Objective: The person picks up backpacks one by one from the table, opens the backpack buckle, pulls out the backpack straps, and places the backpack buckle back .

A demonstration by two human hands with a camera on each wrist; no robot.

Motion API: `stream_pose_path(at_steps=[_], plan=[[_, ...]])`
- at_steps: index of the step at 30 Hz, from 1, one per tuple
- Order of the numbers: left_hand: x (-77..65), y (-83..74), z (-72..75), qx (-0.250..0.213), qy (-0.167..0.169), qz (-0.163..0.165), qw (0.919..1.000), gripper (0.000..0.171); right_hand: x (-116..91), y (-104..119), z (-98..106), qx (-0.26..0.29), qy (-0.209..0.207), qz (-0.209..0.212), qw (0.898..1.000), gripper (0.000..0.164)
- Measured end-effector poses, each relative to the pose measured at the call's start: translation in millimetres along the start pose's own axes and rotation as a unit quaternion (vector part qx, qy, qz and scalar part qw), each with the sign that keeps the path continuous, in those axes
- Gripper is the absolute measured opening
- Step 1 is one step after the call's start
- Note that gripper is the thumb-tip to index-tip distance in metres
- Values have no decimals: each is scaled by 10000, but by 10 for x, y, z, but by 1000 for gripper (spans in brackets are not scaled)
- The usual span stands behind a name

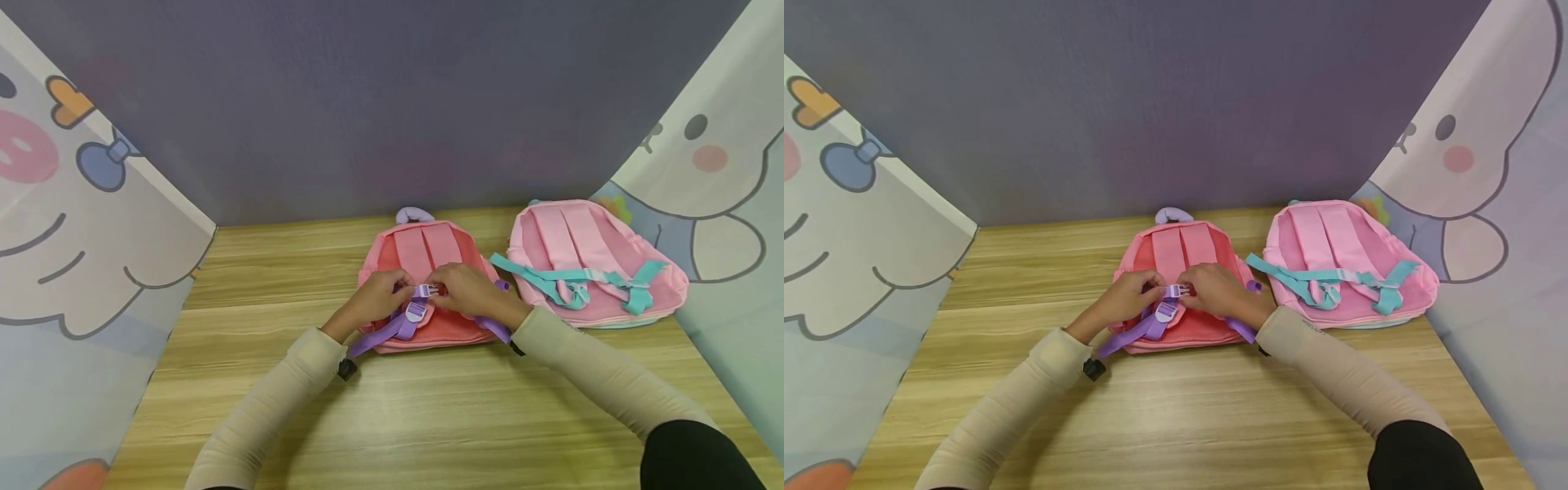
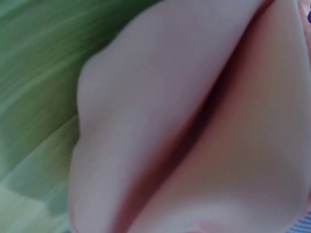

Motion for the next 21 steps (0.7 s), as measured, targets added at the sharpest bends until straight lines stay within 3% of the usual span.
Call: stream_pose_path(at_steps=[13, 21], plan=[[11, -24, -9, 115, 26, 184, 9998, 11, -1, -14, -18, -56, 44, 23, 10000, 25], [32, -31, -24, 135, 24, 121, 9998, 12, 3, -21, -26, -87, 3, 119, 9999, 25]])
Point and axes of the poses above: each hand's wrist, its own x-axis towards the middle knuckle, its own z-axis out of the back of the hand, y = z × x, the point moved 1 cm from there along x, towards the middle knuckle, and after that the axes turned 14 degrees about z, right-handed, at the moved point
